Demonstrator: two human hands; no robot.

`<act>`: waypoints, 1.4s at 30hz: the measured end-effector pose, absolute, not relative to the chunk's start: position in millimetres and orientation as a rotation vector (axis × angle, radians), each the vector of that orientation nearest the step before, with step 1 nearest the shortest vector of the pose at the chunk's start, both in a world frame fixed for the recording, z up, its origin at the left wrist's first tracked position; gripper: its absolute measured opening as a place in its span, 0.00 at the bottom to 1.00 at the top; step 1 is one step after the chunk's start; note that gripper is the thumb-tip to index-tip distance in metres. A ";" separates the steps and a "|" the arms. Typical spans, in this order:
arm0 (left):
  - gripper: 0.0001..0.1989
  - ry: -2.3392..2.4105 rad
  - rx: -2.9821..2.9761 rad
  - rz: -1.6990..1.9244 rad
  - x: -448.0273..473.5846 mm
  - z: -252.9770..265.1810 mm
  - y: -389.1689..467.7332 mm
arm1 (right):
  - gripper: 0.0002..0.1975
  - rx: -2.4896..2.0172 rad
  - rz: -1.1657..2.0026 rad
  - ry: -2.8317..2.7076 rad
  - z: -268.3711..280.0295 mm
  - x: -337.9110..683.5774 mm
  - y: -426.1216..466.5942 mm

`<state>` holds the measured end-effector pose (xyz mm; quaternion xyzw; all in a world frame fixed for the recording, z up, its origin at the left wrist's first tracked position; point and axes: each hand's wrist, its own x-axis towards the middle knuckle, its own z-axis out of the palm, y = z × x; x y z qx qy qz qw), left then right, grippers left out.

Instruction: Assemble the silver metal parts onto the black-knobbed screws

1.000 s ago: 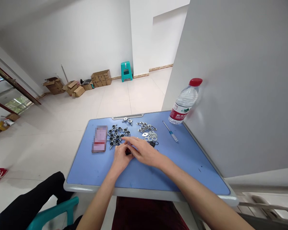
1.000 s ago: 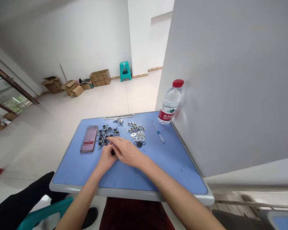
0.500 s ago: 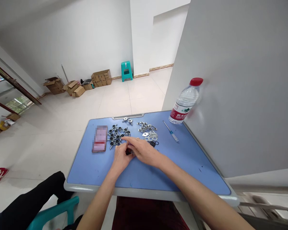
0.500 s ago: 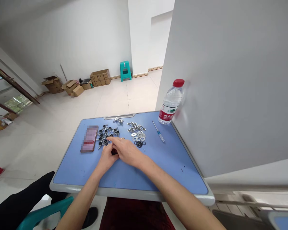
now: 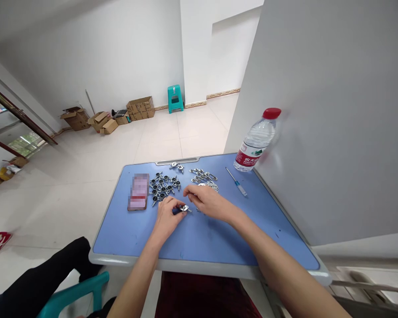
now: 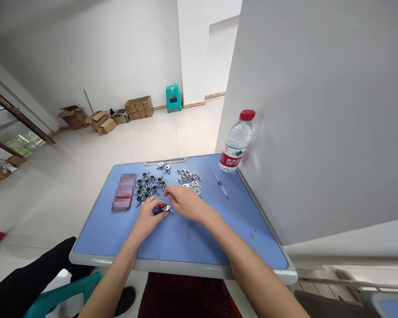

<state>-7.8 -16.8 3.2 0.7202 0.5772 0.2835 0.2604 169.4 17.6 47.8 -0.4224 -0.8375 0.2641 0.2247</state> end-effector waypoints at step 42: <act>0.06 1.588 2.071 0.956 -14.3 0.2 -20.0 | 0.10 -1.403 0.465 -2.714 43.0 155.1 13.2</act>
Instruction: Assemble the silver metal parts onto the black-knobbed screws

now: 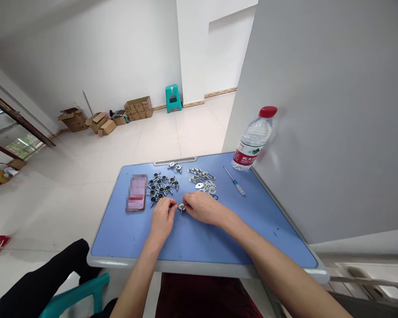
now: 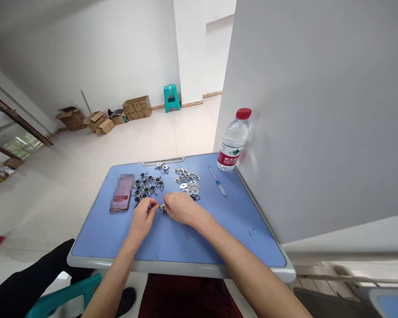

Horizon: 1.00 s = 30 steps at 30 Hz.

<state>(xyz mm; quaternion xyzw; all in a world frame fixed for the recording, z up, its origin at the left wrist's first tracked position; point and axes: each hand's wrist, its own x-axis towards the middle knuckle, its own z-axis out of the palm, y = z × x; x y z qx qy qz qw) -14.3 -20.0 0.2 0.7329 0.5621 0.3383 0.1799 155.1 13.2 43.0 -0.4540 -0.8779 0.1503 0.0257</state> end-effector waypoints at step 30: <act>0.17 1.300 1.453 1.214 -11.3 0.2 -15.4 | 0.07 -1.136 0.575 -2.428 42.1 157.0 16.1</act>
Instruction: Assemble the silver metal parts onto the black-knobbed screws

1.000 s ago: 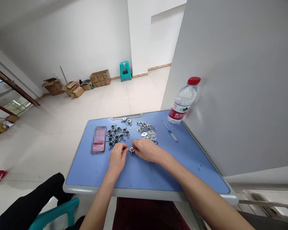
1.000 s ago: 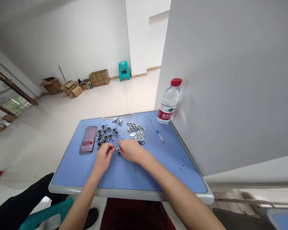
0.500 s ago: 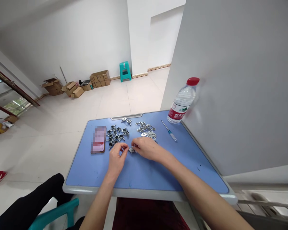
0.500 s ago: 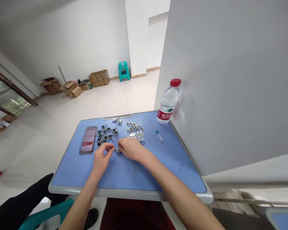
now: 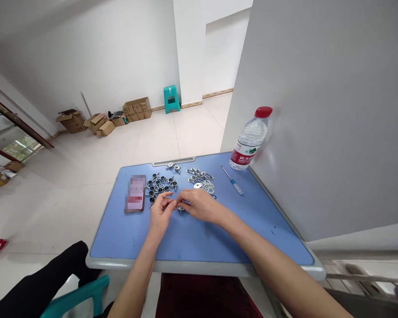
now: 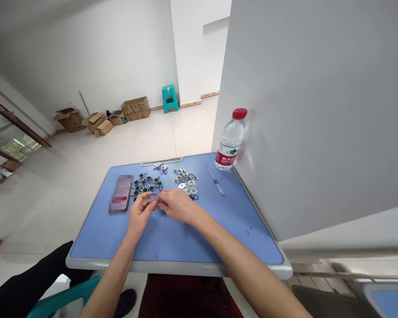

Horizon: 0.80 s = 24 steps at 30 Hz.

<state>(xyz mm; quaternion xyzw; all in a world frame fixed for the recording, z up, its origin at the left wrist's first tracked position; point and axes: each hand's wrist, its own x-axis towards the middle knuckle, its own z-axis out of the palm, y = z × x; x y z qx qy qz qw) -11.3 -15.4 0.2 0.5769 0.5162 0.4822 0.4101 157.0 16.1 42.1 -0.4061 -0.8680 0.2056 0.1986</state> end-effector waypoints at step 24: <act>0.14 1.476 2.155 0.775 -9.5 6.1 -23.6 | 0.11 -1.454 0.684 -2.345 53.1 192.8 31.6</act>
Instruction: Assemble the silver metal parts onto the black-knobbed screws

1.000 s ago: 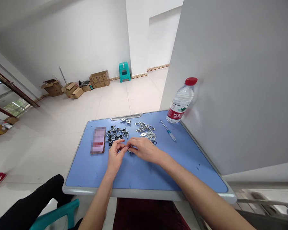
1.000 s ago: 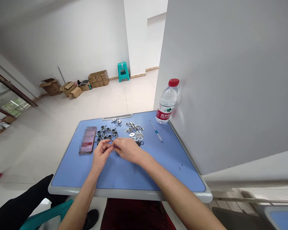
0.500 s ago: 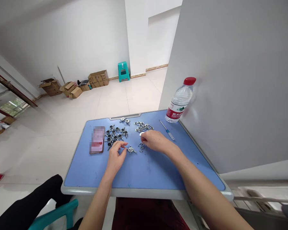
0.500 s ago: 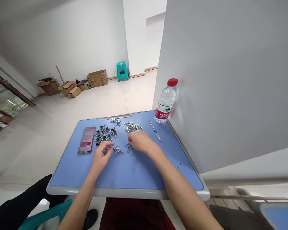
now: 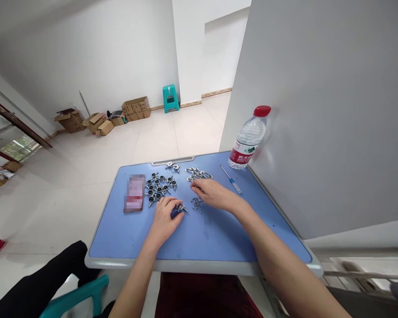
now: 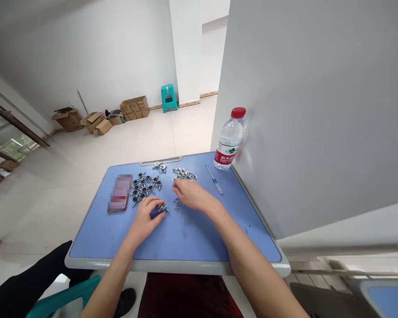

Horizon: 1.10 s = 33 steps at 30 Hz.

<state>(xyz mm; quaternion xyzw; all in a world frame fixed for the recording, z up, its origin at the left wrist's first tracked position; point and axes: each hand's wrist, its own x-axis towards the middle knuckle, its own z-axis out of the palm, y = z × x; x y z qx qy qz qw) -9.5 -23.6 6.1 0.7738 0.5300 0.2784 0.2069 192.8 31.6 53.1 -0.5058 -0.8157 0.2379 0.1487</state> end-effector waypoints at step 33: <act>0.04 1.497 2.405 0.889 -9.9 -8.3 -17.3 | 0.05 -1.109 0.850 -2.152 42.5 156.2 13.1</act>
